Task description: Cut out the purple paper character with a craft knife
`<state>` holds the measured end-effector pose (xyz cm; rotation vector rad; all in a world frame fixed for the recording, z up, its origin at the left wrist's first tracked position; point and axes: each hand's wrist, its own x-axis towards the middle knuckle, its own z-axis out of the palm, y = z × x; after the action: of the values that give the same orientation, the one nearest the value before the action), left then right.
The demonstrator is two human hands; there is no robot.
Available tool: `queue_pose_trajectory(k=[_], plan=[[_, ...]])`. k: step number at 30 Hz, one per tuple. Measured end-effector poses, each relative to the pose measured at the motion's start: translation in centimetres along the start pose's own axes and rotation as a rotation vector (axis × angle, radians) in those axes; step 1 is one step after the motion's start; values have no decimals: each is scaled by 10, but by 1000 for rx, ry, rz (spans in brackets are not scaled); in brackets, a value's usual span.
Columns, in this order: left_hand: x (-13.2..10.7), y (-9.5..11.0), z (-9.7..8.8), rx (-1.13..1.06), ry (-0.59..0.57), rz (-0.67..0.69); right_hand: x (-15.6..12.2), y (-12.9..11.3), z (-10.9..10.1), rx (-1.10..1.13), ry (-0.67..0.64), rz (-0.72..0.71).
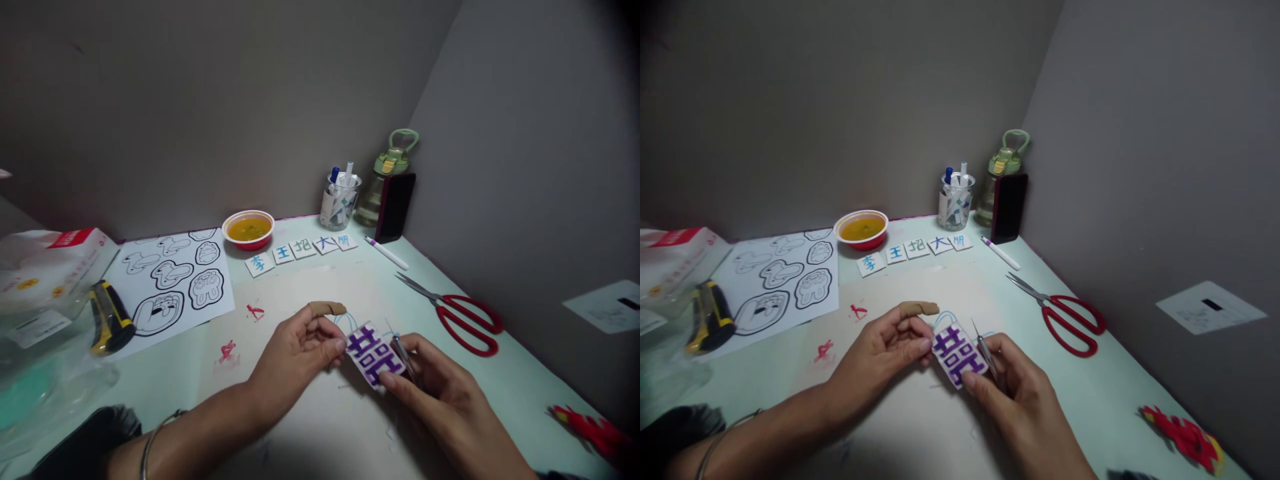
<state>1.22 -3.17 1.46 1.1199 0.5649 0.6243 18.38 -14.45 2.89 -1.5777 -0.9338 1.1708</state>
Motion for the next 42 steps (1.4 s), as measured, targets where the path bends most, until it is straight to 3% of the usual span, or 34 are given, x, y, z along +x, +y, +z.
queue_pose_trajectory(k=[9, 20, 27, 32, 38, 42], plan=[[1, 5, 1, 136, 35, -11, -6, 2, 3, -250, 87, -142], [3, 9, -3, 208, -44, -47, -3, 5, -4, -309, -33, -91], [2, 4, 2, 309, 1, -1, -4, 5, -2, -252, -118, -70], [1, 5, 3, 139, 30, -81, -2, 2, 2, -74, -170, -6], [2, 4, 1, -50, -39, -101, -1, 4, 4, 79, -178, 67], [3, -1, 0, -140, -102, -122, 0, 5, 1, 44, -196, 68]])
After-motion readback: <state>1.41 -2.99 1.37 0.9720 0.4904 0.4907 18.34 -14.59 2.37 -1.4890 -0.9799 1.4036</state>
